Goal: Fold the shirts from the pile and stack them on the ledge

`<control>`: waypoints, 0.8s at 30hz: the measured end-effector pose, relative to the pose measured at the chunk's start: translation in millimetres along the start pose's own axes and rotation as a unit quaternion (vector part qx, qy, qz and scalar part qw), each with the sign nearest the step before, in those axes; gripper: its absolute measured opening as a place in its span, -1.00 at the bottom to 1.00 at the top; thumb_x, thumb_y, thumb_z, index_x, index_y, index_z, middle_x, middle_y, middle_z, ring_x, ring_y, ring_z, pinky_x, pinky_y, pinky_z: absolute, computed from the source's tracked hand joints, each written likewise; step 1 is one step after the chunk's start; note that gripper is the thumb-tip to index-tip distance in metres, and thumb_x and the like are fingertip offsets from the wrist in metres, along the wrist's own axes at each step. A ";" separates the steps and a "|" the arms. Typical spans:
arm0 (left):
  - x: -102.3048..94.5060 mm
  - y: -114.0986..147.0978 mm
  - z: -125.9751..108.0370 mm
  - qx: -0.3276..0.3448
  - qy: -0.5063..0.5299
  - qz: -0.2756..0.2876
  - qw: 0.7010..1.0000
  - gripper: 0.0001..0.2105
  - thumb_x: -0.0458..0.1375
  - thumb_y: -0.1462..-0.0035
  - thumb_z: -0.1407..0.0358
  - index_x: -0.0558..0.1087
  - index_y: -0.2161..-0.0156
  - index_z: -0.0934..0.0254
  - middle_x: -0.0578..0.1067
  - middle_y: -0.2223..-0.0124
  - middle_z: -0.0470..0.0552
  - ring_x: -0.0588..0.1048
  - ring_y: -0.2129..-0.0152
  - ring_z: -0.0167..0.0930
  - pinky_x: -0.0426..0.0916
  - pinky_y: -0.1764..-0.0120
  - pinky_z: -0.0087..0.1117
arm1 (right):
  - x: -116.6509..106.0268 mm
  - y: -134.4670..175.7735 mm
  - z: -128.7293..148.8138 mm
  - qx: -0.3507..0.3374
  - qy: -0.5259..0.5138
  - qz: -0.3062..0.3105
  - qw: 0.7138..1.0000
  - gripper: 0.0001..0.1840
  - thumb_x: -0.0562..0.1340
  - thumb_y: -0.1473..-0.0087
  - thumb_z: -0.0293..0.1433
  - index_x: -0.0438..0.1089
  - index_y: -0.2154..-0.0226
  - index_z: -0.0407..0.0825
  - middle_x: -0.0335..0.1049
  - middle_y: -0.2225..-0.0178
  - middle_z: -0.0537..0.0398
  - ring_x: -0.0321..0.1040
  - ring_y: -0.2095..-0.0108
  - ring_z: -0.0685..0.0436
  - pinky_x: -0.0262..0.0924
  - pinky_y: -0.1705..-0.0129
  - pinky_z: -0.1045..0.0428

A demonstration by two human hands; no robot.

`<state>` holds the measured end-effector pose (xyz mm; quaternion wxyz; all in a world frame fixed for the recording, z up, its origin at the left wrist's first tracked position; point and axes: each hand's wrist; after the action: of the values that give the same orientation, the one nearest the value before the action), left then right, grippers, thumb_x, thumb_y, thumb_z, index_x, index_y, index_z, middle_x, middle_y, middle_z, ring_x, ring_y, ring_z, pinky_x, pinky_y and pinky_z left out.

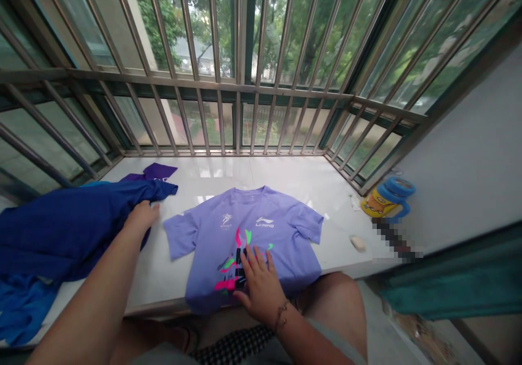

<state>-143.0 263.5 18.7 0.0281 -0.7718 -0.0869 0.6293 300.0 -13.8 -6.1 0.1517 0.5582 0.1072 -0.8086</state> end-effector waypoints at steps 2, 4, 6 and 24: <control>6.6 17.4 -41.7 -0.013 -0.003 -0.015 1.000 -0.45 -0.07 -0.43 0.19 0.45 -0.26 0.61 0.49 -0.27 0.58 0.48 -0.26 0.06 0.36 -0.30 0.08 | 9.2 3.7 10.0 0.003 0.001 0.001 1.000 0.13 0.29 -0.30 0.09 -0.24 -0.61 0.05 -0.46 -0.62 -0.04 -0.45 -0.60 -0.49 -0.46 -0.54 -0.53; 19.6 46.3 -87.1 0.042 0.007 -0.010 0.999 -0.44 -0.10 -0.46 0.15 0.43 -0.31 0.52 0.40 -0.40 0.42 0.37 -0.37 -0.08 0.26 -0.40 -0.08 | 17.3 6.4 18.9 0.005 0.000 0.001 1.000 0.17 0.30 -0.29 0.08 -0.29 -0.62 0.02 -0.49 -0.61 -0.08 -0.48 -0.59 -0.52 -0.47 -0.54 -0.55; 34.4 79.4 -125.7 0.103 0.028 0.014 0.994 -0.42 -0.13 -0.48 0.12 0.41 -0.35 0.49 0.37 -0.44 0.38 0.34 -0.39 -0.08 0.22 -0.42 -0.04 | 20.4 8.3 24.5 -0.003 -0.005 0.004 1.000 0.19 0.30 -0.30 0.09 -0.33 -0.62 0.00 -0.50 -0.61 -0.11 -0.48 -0.59 -0.52 -0.47 -0.53 -0.55; 32.8 104.8 -99.2 0.098 -0.006 0.074 0.992 -0.35 -0.15 -0.49 -0.01 0.22 -0.52 0.23 0.12 -0.58 0.12 0.10 -0.52 -0.12 -0.01 -0.49 0.17 | -102.6 46.3 -174.8 0.408 0.171 -0.028 0.896 -0.22 -0.02 -0.48 -0.11 0.08 -0.51 -0.28 -0.06 -0.54 -0.40 -0.12 -0.54 -0.55 0.02 -0.42 -0.51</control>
<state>-29.5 172.6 -8.6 0.0571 -0.7660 0.0324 0.6394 502.9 16.0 27.8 -0.1328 0.6979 -0.1928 -0.6769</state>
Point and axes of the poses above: each hand's wrist, its own y-axis away from the middle knuckle, its own x-axis out of the palm, z = x × y
